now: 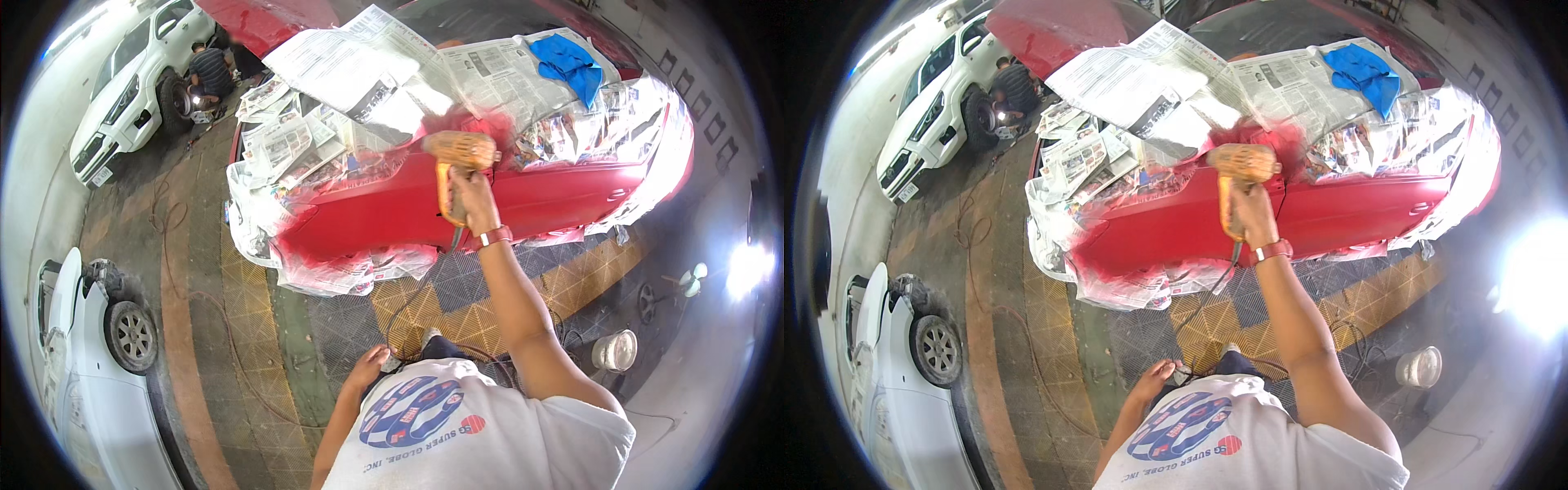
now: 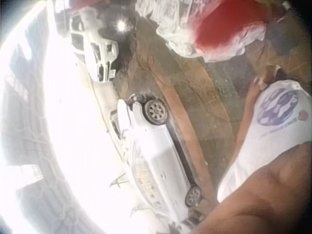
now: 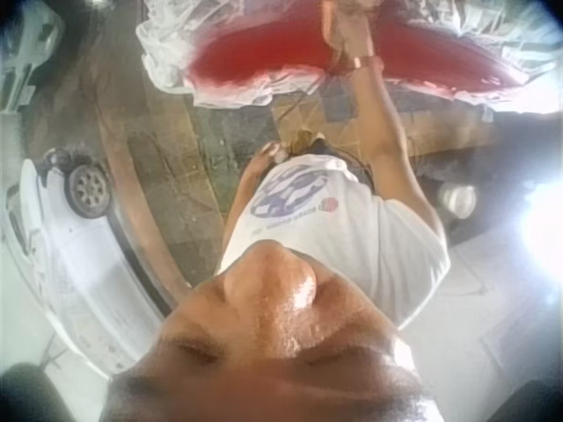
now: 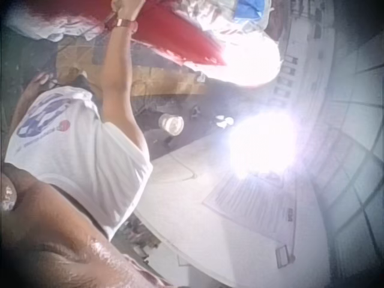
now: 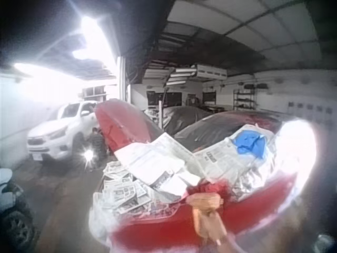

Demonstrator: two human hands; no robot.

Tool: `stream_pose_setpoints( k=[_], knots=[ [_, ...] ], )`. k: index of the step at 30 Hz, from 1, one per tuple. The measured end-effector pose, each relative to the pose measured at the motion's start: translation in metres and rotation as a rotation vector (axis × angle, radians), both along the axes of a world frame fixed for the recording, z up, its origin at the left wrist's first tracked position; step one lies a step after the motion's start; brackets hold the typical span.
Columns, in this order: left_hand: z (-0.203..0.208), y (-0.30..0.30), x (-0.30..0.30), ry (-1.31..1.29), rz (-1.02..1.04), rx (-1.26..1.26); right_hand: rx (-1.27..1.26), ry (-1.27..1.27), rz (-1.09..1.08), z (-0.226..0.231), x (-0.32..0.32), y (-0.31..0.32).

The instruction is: The person uses a spray gun to apply red paint to a car hood that is masked with newspaper and plastic. The person moves the spray gun in steady passes across the surface, covering the entire hood with multiple coats.

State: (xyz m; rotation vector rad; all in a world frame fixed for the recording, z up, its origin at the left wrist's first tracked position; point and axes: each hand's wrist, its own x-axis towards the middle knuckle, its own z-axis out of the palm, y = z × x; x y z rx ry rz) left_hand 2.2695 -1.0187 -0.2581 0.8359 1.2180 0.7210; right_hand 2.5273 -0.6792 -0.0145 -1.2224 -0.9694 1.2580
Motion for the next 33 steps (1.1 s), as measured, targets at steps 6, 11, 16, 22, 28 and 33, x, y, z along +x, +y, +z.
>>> stream_pose_setpoints(
  k=[6, 11, 16, 22, 28, 33],
  knots=[
    [0.01, 0.036, 0.015, 0.057, -0.16, 0.107, 0.168, 0.054, -0.263, 0.0, 0.069, -0.003],
    [0.0, 0.045, 0.022, 0.035, -0.174, 0.121, 0.131, -0.139, -0.397, -0.03, 0.097, -0.032],
    [-0.025, 0.034, 0.009, 0.141, -0.157, 0.051, -0.031, -0.275, -0.094, -0.058, 0.052, -0.046],
    [-0.053, 0.002, -0.014, 0.138, 0.085, -0.059, 0.197, -0.367, 0.205, -0.093, -0.068, -0.038],
    [-0.071, -0.044, -0.041, 0.163, 0.267, -0.152, 0.039, -0.232, 0.556, -0.097, -0.173, -0.045],
    [-0.055, -0.059, -0.034, 0.041, 0.402, -0.256, -0.228, 0.065, 0.748, -0.078, -0.183, -0.062]
  ],
)
